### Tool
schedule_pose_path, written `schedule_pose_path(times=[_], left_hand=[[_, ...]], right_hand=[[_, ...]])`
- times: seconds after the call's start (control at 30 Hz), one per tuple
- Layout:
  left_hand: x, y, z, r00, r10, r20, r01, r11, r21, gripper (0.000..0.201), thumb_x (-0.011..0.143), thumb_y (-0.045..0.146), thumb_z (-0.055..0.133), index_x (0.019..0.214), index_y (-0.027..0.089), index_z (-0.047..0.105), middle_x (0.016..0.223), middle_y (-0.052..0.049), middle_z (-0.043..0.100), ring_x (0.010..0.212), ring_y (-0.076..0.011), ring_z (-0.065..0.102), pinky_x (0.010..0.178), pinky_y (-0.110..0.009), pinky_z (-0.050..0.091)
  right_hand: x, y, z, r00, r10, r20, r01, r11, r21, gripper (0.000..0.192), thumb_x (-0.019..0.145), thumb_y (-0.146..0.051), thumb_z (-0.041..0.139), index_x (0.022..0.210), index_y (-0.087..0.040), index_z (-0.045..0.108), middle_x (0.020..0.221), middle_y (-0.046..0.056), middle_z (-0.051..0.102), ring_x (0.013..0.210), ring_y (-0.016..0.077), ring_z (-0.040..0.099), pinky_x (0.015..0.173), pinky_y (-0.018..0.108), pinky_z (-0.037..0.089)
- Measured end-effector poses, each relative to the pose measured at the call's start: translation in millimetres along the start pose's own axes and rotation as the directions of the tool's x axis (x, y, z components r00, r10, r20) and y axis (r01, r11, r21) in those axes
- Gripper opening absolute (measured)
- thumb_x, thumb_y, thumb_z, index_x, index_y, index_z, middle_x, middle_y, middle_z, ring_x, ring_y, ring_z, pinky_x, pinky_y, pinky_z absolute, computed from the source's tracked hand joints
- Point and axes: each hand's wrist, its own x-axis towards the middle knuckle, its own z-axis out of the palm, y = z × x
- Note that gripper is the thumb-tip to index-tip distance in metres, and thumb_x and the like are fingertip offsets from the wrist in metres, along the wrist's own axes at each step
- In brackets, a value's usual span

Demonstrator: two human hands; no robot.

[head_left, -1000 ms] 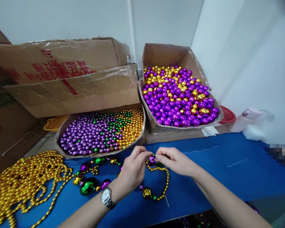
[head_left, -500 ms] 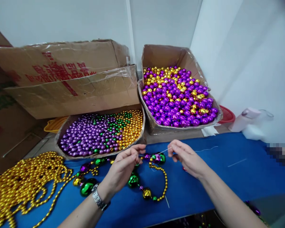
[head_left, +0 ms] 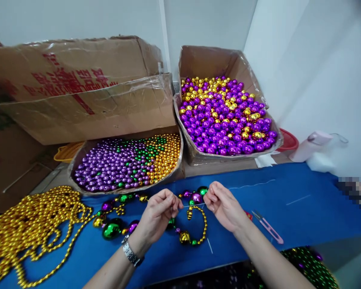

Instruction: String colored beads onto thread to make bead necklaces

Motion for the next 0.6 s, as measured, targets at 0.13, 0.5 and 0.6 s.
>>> schedule_pose_path(times=[0.13,0.5,0.6], left_hand=[[-2.3,-10.1,-7.5,0.995,-0.077,-0.065,0.08,0.996,0.049,0.022,0.082,0.031,0.062,0.071,0.013,0.057,0.07,-0.004,0.059,0.064,-0.0124,0.053,0.055,-0.022,0.038],[9.6,11.8,9.6,0.988,-0.148,0.053,0.112,0.898,0.425,0.025,0.08,0.034,0.065,0.093,0.014,0.066,0.073,-0.003,0.062,0.062,-0.0118,0.053,0.057,-0.022,0.04],[9.0,13.8,14.0,0.984,-0.165,0.071,0.108,0.859,0.5,0.022,0.076,0.034,0.068,0.082,0.013,0.066,0.065,-0.001,0.06,0.058,-0.011,0.051,0.054,-0.021,0.038]], right_hand=[[-1.5,12.6,-10.8,0.999,-0.028,0.032,0.034,0.978,-0.205,0.035,0.09,-0.052,0.045,0.072,-0.022,0.042,0.063,-0.004,0.043,0.063,0.0134,0.051,0.057,0.025,0.042],[20.9,-43.7,4.9,0.854,-0.23,0.468,0.516,0.5,-0.696,0.015,0.089,-0.032,0.054,0.086,-0.025,0.067,0.095,0.005,0.064,0.094,0.0222,0.053,0.089,0.038,0.038],[41.7,-34.0,19.7,0.807,-0.239,0.541,0.587,0.427,-0.688,0.013,0.087,-0.03,0.056,0.085,-0.026,0.068,0.096,0.005,0.064,0.095,0.0214,0.055,0.09,0.037,0.041]])
